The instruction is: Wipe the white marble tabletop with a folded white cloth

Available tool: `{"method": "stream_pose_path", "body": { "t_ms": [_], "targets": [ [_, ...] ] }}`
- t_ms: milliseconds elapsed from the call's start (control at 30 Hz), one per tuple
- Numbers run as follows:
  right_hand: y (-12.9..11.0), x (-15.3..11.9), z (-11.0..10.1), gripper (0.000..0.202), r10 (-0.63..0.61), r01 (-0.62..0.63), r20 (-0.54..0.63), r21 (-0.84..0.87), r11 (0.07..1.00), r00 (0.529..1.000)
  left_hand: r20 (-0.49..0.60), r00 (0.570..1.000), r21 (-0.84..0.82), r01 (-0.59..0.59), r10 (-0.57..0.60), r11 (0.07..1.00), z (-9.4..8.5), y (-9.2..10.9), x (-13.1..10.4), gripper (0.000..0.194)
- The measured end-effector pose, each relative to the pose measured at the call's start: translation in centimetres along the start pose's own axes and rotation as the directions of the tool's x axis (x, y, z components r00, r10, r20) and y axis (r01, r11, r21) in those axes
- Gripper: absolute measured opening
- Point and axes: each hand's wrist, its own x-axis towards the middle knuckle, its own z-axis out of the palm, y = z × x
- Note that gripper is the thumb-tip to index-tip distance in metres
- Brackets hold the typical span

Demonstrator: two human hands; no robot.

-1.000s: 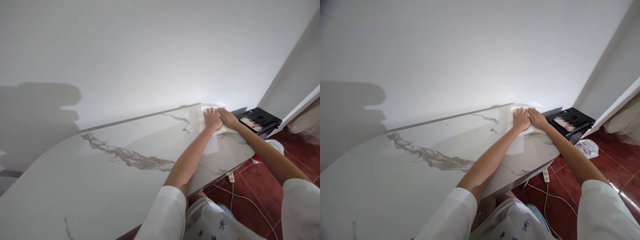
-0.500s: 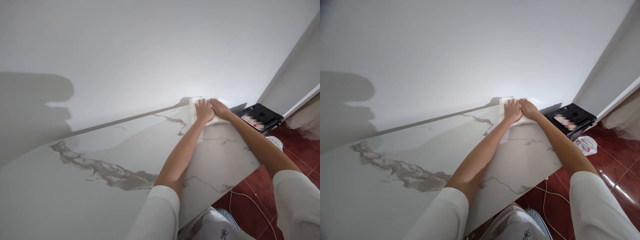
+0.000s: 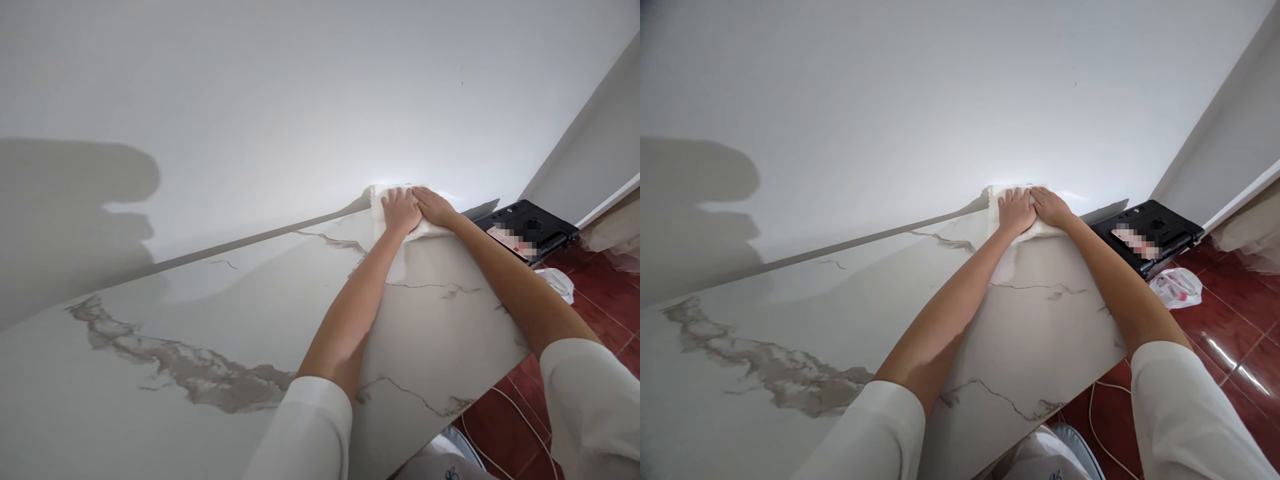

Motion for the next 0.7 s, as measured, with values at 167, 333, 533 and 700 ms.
{"method": "stream_pose_path", "body": {
  "t_ms": [167, 333, 533, 700],
  "targets": [
    [0.7, -0.3, -0.7, 0.055, 0.035, -0.036, 0.045, 0.011, 0.999, 0.998, 0.016, 1.000, -0.012, 0.001, 0.000, 1.000, 0.2, 0.9, 0.3, 0.054],
    [2.0, -1.5, -1.1, 0.054, 0.070, -0.072, 0.031, 0.040, 0.997, 0.997, 0.018, 1.000, -0.028, -0.018, 0.019, 0.999, 0.4, 2.5, 0.0, 0.055],
    [2.1, -3.5, -1.7, 0.054, 0.072, -0.072, 0.008, 0.030, 0.997, 0.997, 0.014, 0.999, -0.042, -0.042, 0.042, 0.998, 0.4, 3.8, -1.2, 0.056],
    [2.2, -7.0, -2.5, 0.054, 0.117, -0.117, 0.002, 0.004, 0.993, 0.993, 0.023, 0.996, -0.066, -0.087, 0.088, 0.994, 0.6, 5.6, -3.1, 0.056]
  ]
}}
